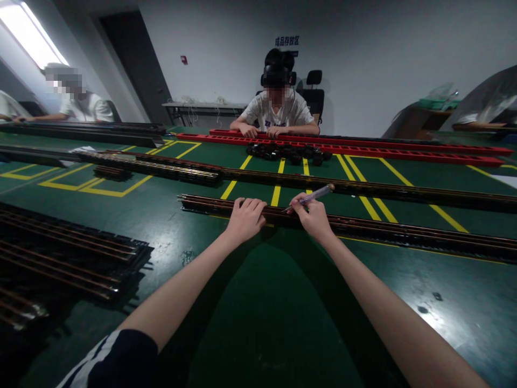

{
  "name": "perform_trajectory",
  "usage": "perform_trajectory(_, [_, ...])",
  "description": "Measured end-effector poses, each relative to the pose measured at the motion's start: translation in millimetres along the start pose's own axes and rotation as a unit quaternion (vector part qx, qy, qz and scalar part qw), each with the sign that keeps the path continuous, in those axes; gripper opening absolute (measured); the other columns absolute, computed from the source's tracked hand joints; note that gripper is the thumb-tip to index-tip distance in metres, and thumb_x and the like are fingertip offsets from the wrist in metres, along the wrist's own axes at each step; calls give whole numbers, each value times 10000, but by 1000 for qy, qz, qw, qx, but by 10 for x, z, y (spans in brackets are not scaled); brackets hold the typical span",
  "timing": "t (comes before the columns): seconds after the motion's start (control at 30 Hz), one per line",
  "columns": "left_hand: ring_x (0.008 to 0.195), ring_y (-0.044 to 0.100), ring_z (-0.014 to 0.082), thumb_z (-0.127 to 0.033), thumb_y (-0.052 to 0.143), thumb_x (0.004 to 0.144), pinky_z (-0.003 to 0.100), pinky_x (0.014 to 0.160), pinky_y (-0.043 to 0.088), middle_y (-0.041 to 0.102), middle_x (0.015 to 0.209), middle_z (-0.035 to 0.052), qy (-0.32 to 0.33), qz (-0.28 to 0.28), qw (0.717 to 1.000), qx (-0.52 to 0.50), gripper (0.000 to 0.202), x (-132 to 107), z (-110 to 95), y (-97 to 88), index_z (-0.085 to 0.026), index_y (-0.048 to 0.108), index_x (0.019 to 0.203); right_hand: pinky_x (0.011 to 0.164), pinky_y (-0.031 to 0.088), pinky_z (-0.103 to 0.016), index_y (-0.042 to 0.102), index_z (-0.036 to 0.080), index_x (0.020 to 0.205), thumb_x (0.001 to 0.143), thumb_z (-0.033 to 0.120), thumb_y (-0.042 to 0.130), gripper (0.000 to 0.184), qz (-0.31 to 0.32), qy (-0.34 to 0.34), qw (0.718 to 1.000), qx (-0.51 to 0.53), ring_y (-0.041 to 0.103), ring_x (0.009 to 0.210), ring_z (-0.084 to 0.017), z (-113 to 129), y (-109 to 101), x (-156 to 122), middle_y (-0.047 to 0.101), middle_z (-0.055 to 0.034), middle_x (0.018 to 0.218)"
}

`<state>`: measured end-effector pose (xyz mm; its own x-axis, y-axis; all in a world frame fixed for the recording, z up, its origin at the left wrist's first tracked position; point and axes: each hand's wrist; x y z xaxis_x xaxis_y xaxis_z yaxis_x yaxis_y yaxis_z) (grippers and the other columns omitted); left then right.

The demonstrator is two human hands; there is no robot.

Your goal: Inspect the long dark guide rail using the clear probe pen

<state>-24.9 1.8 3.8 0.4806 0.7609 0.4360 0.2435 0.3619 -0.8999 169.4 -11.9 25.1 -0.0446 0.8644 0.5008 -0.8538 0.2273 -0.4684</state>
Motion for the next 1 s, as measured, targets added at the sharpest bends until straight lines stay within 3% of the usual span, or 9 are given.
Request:
perform_trajectory(0.37, [1132,524,243,-196,429,855,449,1005,298,616,1216,79,0,1,1000,-4,325,-5,9,20,-200,560,1152,671,492,-334,537,210,687,852,448,468,298,-28,14,999,29,653,623,-206,-31,-20,7,665,-37,594])
perform_trajectory(0.77, [1123,530,241,-151,416,839,444,995,302,619,1213,92,4,-3,1000,0,393,-7,4,8,-157,524,1216,676,486,-323,537,213,712,843,311,507,167,19,-2,1000,-10,658,670,-196,49,-18,-4,682,-33,652])
perform_trajectory(1.0, [1127,529,231,-110,385,838,437,1005,293,624,1208,74,9,-11,1000,2,397,-14,3,4,-192,552,1189,654,475,-313,559,204,725,827,266,537,122,35,8,999,-18,653,677,-196,81,-15,-3,687,-39,696])
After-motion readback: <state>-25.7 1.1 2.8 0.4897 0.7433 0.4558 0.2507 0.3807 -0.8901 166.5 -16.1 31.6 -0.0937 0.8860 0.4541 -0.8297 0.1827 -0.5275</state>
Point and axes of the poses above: each hand's wrist, its own x-axis towards the middle knuckle, its own y-axis out of the palm, z = x × y
